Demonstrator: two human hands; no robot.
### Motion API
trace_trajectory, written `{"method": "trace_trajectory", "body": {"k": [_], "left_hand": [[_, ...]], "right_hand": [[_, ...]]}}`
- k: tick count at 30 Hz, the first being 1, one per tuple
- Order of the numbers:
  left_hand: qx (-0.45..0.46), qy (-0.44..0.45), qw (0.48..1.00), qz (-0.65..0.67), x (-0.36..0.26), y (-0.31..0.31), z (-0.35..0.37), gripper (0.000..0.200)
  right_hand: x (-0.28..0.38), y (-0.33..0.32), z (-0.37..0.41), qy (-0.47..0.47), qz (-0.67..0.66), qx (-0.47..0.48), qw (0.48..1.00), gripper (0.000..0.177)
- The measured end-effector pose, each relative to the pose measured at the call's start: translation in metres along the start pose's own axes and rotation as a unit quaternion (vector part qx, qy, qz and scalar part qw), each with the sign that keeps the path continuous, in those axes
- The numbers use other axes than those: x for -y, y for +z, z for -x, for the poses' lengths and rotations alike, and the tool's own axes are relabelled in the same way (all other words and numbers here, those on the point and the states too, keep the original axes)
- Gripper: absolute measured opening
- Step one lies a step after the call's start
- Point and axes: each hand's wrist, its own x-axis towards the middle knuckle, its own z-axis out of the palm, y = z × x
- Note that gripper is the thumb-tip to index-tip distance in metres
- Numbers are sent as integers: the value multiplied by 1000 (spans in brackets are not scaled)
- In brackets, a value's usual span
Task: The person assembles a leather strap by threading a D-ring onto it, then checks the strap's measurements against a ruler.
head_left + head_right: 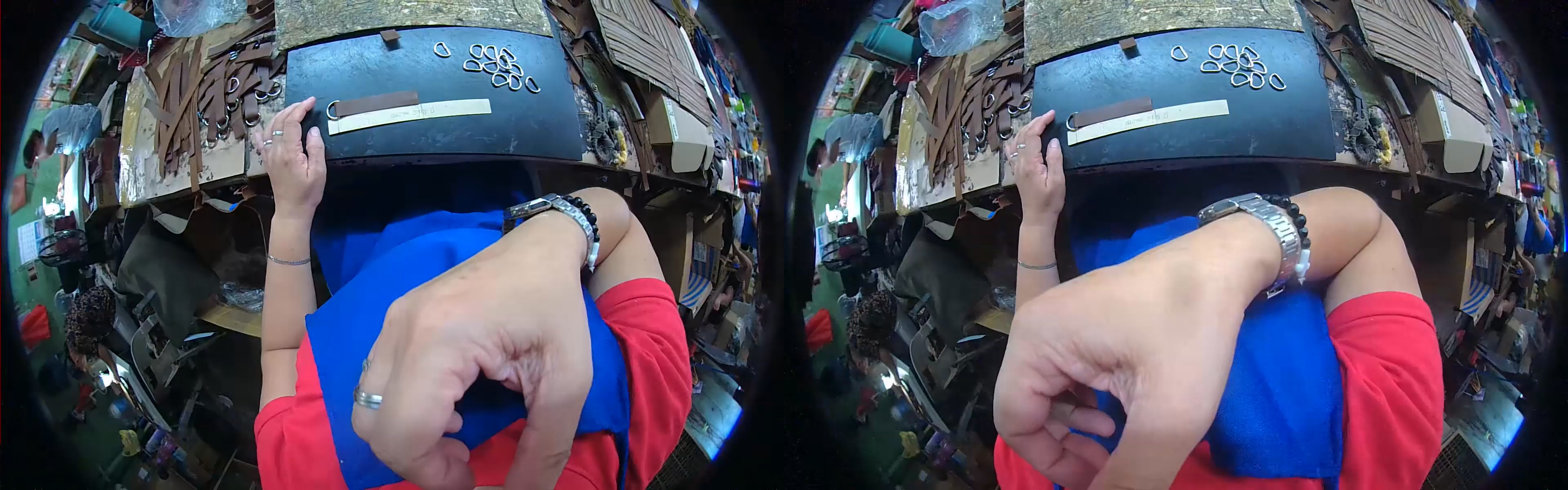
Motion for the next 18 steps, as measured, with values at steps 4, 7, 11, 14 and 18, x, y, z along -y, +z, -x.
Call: {"method": "trace_trajectory", "body": {"k": [4, 7, 11, 14, 18], "left_hand": [[32, -16, 999, -39, -12, -10, -9, 34], [56, -33, 997, -50, -17, -14, -17, 32], [69, -26, 993, -95, -22, -14, -22, 31], [75, -17, 991, -106, -22, -14, -25, 30], [86, -60, 992, -72, -21, -12, -25, 26]], "right_hand": [[-1, -1, -2, -4, -13, 8, 1000, 26], [1, -1, -2, -4, -17, 13, 1000, 26], [0, -2, 1, -2, -30, 20, 999, 27], [3, -2, 2, -5, -32, 20, 999, 28], [5, -3, 4, -7, -39, 16, 999, 28]]}}
